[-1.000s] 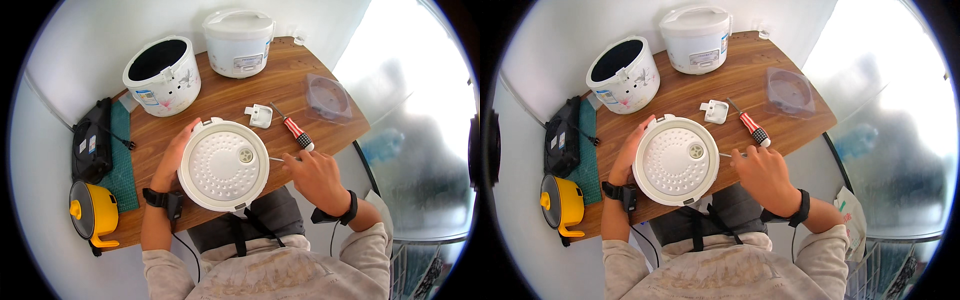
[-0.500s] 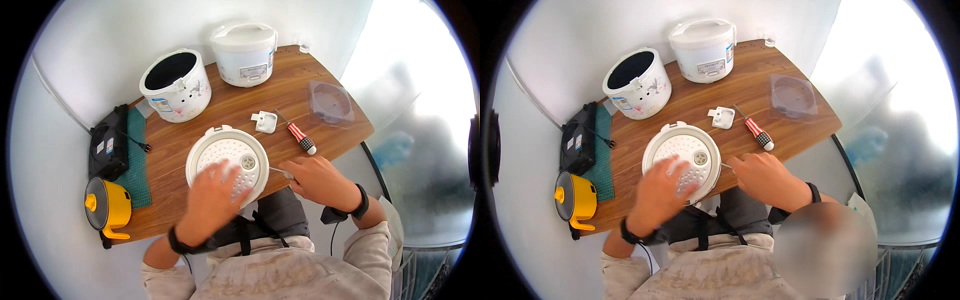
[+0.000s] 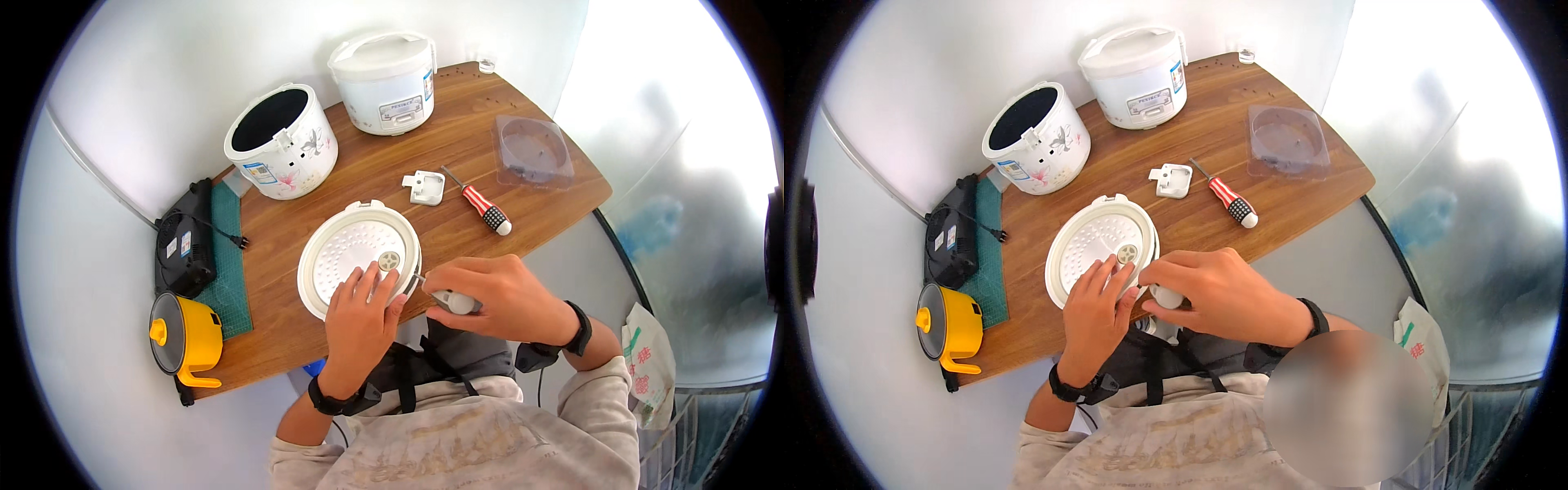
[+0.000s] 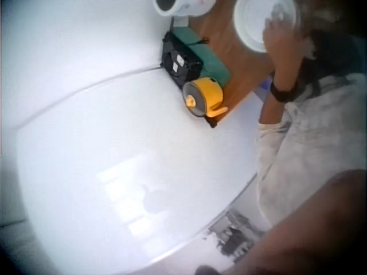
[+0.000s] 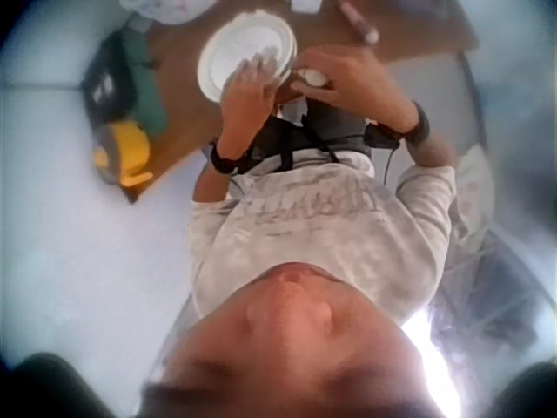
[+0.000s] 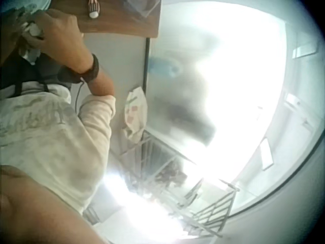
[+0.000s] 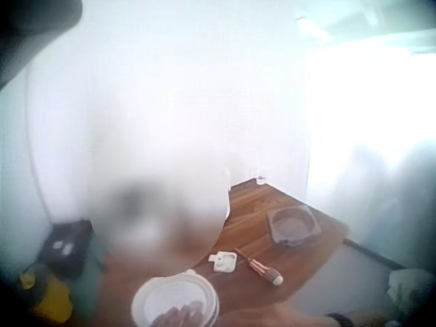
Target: The person uses a screwdriver to remove screws from a white rice cooker, then detaches the lid and separates its internal components. The person continues to unscrew and separate parts of the lid assembly on a wooden table.
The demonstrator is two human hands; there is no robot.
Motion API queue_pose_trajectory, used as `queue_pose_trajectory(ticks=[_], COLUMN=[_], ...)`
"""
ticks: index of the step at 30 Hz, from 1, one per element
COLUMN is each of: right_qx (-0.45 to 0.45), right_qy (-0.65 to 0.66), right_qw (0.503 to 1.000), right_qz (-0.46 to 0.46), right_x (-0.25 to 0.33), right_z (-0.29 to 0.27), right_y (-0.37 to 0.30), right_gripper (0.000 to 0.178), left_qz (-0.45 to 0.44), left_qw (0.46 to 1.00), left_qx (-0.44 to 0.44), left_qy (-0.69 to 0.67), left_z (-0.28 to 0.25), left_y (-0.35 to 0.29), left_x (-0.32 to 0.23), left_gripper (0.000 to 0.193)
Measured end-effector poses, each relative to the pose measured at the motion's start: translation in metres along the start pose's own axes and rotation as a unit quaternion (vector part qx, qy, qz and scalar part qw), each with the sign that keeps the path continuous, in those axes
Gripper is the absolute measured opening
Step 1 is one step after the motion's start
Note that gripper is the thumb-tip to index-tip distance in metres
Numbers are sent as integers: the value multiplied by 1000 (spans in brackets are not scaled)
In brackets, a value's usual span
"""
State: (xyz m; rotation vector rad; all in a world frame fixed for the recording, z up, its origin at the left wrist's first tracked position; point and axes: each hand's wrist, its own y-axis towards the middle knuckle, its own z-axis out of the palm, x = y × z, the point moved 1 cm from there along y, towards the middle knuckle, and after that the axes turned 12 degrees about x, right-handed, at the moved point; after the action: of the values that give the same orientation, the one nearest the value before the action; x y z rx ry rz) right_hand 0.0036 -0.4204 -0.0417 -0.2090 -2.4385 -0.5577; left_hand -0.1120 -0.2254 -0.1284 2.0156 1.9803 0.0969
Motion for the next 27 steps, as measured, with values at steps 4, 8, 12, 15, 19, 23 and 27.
queue_pose_trajectory(ticks=[4, 8, 12, 15, 19, 23, 27], right_qx=[-73, -176, -190, -187, -215, -278, -316], right_qy=[34, 126, 288, 353, 451, 465, 380], right_qw=[997, 959, 915, 882, 829, 810, 845], right_qz=[8, 185, 208, 248, 252, 226, 203], right_x=[-5, -34, -57, -74, -98, -114, -97], right_z=[6, 5, 2, 3, -2, -12, -17], right_y=[7, 24, 42, 49, 47, 36, 27], right_gripper=[21, 27, 30, 29, 26, 24, 24], left_qz=[16, 26, 33, 40, 48, 40, 52], left_qw=[999, 999, 999, 999, 998, 996, 996], left_qx=[16, 20, 17, 19, 31, 45, 31], left_qy=[30, -7, -16, -15, -21, -60, -67], left_z=[-3, -10, -14, -14, -17, -23, -19], left_y=[-6, -12, -14, -16, -21, -25, -30], left_x=[9, 16, 16, 18, 24, 24, 31], left_gripper=[34, 30, 29, 27, 26, 23, 22])
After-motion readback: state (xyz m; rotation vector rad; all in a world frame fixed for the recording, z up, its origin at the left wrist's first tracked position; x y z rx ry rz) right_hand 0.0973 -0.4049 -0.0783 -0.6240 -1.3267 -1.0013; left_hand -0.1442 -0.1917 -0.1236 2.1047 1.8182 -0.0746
